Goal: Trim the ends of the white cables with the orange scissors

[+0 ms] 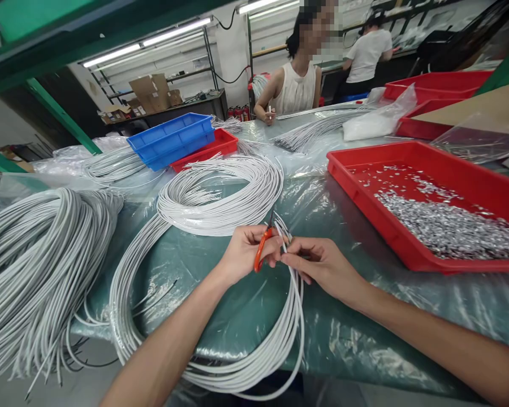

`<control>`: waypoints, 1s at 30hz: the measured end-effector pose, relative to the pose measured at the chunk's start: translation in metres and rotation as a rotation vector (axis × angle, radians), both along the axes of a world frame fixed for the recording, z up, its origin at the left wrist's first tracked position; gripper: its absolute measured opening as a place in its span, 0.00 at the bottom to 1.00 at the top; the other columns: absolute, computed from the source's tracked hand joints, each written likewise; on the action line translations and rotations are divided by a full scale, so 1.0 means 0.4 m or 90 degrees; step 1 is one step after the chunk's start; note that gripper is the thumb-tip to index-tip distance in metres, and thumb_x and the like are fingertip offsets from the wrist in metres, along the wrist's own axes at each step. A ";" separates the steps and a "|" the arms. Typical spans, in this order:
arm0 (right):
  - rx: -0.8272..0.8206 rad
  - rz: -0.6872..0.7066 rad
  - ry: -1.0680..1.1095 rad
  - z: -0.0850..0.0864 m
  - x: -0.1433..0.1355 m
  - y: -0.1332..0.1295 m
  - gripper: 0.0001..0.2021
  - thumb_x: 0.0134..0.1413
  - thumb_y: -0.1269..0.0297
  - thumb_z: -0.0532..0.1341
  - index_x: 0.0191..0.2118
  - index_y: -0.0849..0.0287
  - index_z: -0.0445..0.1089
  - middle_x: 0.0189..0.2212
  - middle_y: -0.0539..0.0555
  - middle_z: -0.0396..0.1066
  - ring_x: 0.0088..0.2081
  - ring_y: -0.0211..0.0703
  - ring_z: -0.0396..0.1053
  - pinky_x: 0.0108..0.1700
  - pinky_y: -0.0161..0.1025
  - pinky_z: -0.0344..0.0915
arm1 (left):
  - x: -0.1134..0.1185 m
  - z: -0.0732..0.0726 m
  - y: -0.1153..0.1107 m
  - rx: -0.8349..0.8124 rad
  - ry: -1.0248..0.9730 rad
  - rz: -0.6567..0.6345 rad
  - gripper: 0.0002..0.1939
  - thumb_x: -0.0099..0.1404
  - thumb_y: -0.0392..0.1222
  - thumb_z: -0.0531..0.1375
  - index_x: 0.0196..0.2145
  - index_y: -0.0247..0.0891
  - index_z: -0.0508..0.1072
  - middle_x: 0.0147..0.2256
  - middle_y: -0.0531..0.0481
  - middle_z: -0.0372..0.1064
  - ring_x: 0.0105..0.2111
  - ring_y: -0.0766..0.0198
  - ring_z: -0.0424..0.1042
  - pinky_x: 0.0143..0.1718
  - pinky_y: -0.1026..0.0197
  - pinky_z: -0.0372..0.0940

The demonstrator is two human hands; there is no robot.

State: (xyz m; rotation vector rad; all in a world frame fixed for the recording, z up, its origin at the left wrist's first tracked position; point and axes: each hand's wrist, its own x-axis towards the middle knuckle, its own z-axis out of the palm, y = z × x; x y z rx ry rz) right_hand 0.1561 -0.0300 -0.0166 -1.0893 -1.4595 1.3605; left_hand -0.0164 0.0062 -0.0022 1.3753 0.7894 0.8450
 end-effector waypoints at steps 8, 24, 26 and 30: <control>-0.119 -0.116 0.141 -0.015 -0.007 0.000 0.17 0.47 0.51 0.68 0.23 0.59 0.66 0.19 0.47 0.60 0.22 0.35 0.59 0.27 0.34 0.61 | -0.003 -0.036 0.018 0.069 0.153 0.104 0.21 0.57 0.56 0.64 0.25 0.34 0.67 0.20 0.53 0.65 0.19 0.72 0.62 0.21 0.68 0.56; -0.221 -0.323 0.328 -0.014 -0.029 -0.011 0.06 0.41 0.65 0.64 0.23 0.58 0.67 0.23 0.47 0.58 0.24 0.34 0.55 0.24 0.32 0.57 | 0.027 -0.024 -0.054 0.333 0.529 -0.035 0.13 0.55 0.51 0.61 0.28 0.41 0.63 0.22 0.55 0.62 0.22 0.67 0.57 0.24 0.63 0.47; -0.205 -0.343 0.321 -0.016 -0.033 -0.010 0.05 0.40 0.66 0.64 0.23 0.58 0.67 0.23 0.47 0.58 0.23 0.34 0.55 0.24 0.32 0.57 | 0.029 -0.028 -0.059 0.348 0.556 -0.029 0.11 0.56 0.49 0.60 0.30 0.41 0.64 0.24 0.54 0.66 0.22 0.65 0.62 0.24 0.63 0.48; -0.189 -0.369 0.282 -0.008 -0.022 -0.036 0.07 0.42 0.64 0.65 0.24 0.58 0.68 0.21 0.47 0.57 0.22 0.34 0.56 0.22 0.33 0.57 | 0.034 -0.037 -0.062 0.381 0.592 -0.014 0.11 0.56 0.49 0.59 0.33 0.41 0.66 0.27 0.51 0.71 0.26 0.58 0.69 0.24 0.61 0.49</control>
